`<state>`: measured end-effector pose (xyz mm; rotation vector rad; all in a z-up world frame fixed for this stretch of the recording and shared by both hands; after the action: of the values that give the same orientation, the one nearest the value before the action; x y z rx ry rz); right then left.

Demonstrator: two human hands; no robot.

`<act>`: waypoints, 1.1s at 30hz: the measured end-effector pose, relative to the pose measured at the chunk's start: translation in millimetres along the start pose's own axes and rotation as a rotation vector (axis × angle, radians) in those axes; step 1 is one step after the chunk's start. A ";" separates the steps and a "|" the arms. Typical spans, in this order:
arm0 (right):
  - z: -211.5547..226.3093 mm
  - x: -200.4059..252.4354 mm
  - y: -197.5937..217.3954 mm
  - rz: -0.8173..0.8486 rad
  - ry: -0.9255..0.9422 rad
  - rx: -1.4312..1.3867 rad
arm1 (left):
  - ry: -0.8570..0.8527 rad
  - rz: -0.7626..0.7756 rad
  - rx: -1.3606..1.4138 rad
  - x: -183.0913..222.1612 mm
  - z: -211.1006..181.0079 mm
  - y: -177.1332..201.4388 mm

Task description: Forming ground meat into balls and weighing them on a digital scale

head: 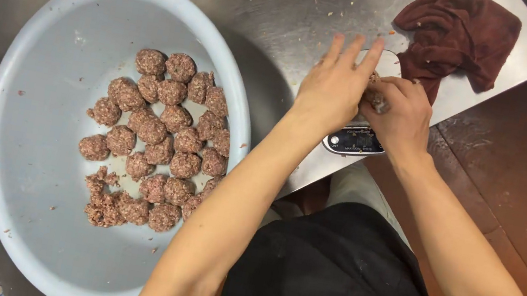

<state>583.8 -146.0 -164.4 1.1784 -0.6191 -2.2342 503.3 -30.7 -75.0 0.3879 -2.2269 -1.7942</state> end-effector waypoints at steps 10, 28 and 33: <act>-67.2 14.8 -19.8 0.159 -0.726 -0.435 | 0.039 0.081 0.102 -21.9 30.2 -90.1; -56.9 -0.7 -5.1 0.276 -0.803 -0.429 | 0.341 0.017 0.534 -17.4 58.5 -91.3; 24.8 -68.0 50.9 0.211 -0.927 -0.934 | 0.808 -0.418 1.246 2.1 47.5 -19.6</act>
<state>607.5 -136.9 -79.6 -0.3846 0.0532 -2.3261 485.1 7.8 -104.0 1.5178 -2.3303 0.0377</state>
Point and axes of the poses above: each hand's wrist, its own x-axis away from the middle knuckle, its own y-axis out of the back of the hand, z = x × y, the point moved 5 cm from there along -x, towards the middle knuckle
